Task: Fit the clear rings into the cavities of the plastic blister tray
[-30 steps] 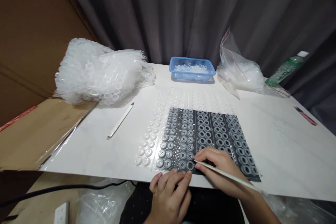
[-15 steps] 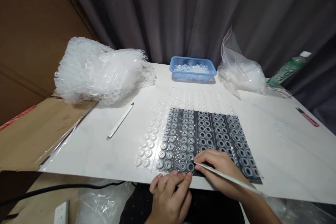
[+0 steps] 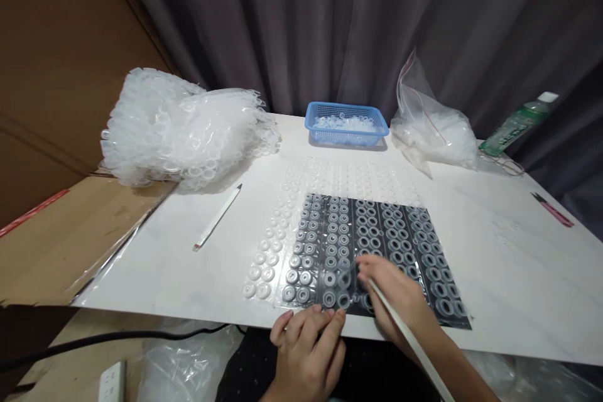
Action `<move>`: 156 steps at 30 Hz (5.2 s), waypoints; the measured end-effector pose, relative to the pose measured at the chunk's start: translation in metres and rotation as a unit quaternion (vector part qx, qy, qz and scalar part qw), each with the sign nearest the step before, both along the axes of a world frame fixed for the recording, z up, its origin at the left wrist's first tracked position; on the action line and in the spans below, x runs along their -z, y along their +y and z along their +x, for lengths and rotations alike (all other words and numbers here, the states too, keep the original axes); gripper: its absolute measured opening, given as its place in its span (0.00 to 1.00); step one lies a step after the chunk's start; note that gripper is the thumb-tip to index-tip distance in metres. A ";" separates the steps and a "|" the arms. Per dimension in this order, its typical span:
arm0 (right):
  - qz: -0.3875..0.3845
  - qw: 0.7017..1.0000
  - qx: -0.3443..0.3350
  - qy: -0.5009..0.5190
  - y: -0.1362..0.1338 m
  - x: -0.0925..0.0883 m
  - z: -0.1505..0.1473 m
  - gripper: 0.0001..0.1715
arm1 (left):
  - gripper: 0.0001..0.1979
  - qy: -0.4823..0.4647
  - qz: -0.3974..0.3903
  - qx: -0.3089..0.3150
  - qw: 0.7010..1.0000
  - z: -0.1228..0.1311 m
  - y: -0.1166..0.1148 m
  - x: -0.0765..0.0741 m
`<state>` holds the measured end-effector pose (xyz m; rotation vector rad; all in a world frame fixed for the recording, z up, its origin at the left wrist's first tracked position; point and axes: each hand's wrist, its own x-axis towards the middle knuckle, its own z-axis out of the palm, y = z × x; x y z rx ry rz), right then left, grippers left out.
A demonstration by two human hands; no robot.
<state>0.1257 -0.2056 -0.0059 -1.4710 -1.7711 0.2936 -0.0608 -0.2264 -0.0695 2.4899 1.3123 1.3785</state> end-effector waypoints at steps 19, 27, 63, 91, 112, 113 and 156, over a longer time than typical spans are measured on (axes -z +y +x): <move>-0.221 0.964 -0.108 0.106 0.013 -0.011 0.006 0.06 | 0.09 -0.004 -0.003 -0.002 1.000 -0.001 0.000 0.001; -0.205 0.968 -0.122 0.076 0.013 -0.010 0.004 0.07 | 0.09 0.000 -0.001 -0.003 1.000 0.000 0.000 -0.001; -0.255 0.956 -0.063 0.127 0.035 -0.015 0.007 0.07 | 0.10 0.008 0.016 0.003 1.000 -0.003 0.000 0.003; -0.226 0.965 -0.091 0.095 0.039 -0.015 0.006 0.05 | 0.14 0.032 -0.063 0.032 0.997 0.002 0.008 -0.042; -0.103 0.989 0.019 -0.109 0.062 -0.033 0.039 0.10 | 0.19 0.163 -0.035 0.036 0.985 0.015 0.038 -0.054; -0.137 0.986 -0.033 -0.087 0.064 -0.035 0.039 0.10 | 0.19 0.161 -0.034 0.035 0.986 0.015 0.038 -0.053; -0.195 0.974 -0.084 0.077 0.081 -0.023 0.039 0.08 | 0.19 0.167 -0.013 0.030 0.985 0.013 0.036 -0.050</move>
